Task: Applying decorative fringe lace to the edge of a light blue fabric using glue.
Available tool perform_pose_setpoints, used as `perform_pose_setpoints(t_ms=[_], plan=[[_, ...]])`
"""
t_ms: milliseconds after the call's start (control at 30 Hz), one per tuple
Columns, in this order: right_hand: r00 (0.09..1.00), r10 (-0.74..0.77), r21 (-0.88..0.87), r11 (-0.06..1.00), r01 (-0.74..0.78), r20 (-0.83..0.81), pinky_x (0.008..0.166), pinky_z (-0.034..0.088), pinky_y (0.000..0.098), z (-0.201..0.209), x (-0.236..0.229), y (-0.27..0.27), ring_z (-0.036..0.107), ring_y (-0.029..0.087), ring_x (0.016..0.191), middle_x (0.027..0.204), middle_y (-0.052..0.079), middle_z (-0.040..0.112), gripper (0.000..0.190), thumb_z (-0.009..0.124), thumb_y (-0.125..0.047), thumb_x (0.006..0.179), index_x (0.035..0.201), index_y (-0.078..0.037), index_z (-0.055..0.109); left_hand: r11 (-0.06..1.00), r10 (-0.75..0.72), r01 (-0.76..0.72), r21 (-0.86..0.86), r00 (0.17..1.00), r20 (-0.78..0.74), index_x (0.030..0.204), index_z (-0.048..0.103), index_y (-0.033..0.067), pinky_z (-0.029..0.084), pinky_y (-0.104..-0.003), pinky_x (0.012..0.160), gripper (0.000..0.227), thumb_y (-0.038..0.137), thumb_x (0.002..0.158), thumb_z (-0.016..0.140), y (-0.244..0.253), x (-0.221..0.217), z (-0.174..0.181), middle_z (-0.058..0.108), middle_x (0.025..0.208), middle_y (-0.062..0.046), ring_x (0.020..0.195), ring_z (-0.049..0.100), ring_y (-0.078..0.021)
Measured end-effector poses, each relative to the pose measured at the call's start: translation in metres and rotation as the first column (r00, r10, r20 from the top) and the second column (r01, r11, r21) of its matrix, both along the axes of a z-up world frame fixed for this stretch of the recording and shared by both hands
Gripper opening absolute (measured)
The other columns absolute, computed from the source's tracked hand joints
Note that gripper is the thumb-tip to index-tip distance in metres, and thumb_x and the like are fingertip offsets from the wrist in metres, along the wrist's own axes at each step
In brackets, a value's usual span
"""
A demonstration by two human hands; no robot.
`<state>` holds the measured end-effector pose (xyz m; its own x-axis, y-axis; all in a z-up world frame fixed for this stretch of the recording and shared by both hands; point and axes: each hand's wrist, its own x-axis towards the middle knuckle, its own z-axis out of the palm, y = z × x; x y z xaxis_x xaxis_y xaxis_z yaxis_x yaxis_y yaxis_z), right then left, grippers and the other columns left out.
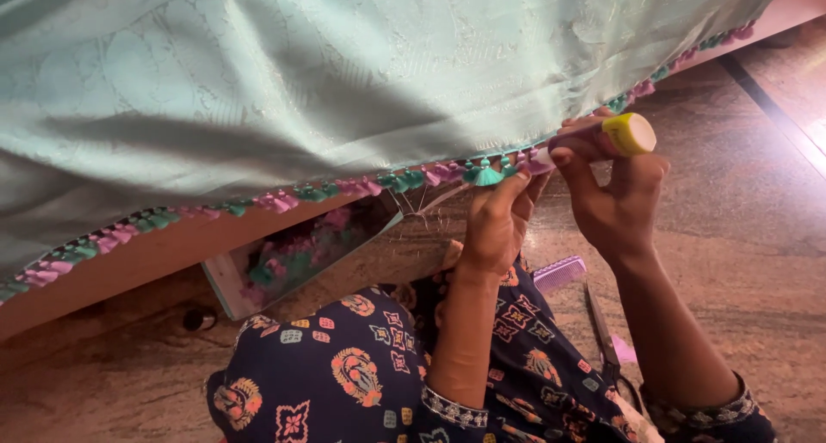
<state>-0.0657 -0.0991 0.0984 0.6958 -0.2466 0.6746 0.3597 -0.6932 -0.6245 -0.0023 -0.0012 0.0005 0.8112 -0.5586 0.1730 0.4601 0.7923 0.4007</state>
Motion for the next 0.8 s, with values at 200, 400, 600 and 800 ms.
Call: perform_pose_setpoints(t_ms=[200, 400, 600, 800], plan=[[0.998, -0.045, -0.115, 0.992, 0.05, 0.048, 0.124, 0.044, 0.0427, -0.005, -0.004, -0.004, 0.075, 0.018, 0.102, 0.101, 0.01, 0.076, 0.006, 0.077, 0.004, 0.1, 0.102, 0.003, 0.072, 1.0, -0.007, 0.006, -0.013, 0.999, -0.047, 0.119, 0.064, -0.0047, 0.042, -0.04, 0.123, 0.02, 0.006, 0.106, 0.052, -0.004, 0.0, -0.009, 0.065, 0.129, -0.016, 0.127, 0.06, -0.0252], [0.997, -0.057, -0.13, 0.989, 0.063, 0.05, 0.127, 0.041, 0.0429, -0.002, -0.003, -0.002, 0.075, 0.018, 0.097, 0.097, 0.008, 0.076, 0.006, 0.078, 0.0, 0.1, 0.104, -0.001, 0.073, 1.0, -0.002, 0.002, -0.007, 1.0, -0.016, 0.117, 0.063, -0.0075, 0.043, -0.04, 0.123, 0.021, 0.006, 0.106, 0.051, -0.003, -0.001, -0.007, 0.065, 0.128, -0.018, 0.128, 0.061, -0.0277], [0.996, -0.071, -0.127, 0.989, 0.077, 0.055, 0.127, 0.04, 0.0421, -0.009, -0.003, -0.006, 0.075, 0.019, 0.098, 0.099, 0.009, 0.076, 0.005, 0.078, 0.0, 0.102, 0.103, 0.0, 0.073, 1.0, 0.009, -0.009, -0.002, 1.0, -0.021, 0.119, 0.062, -0.0101, 0.042, -0.04, 0.125, 0.023, 0.006, 0.107, 0.049, -0.006, -0.001, -0.013, 0.064, 0.13, -0.019, 0.13, 0.059, -0.0281], [0.995, -0.095, -0.156, 0.983, 0.098, 0.032, 0.127, 0.041, 0.0426, -0.004, -0.004, -0.004, 0.075, 0.02, 0.101, 0.098, 0.009, 0.076, 0.006, 0.078, 0.0, 0.101, 0.102, 0.0, 0.072, 1.0, 0.001, -0.001, -0.009, 1.0, -0.018, 0.119, 0.063, -0.0102, 0.042, -0.04, 0.124, 0.024, 0.006, 0.106, 0.05, -0.007, -0.001, -0.015, 0.065, 0.129, -0.019, 0.13, 0.06, -0.0283]])
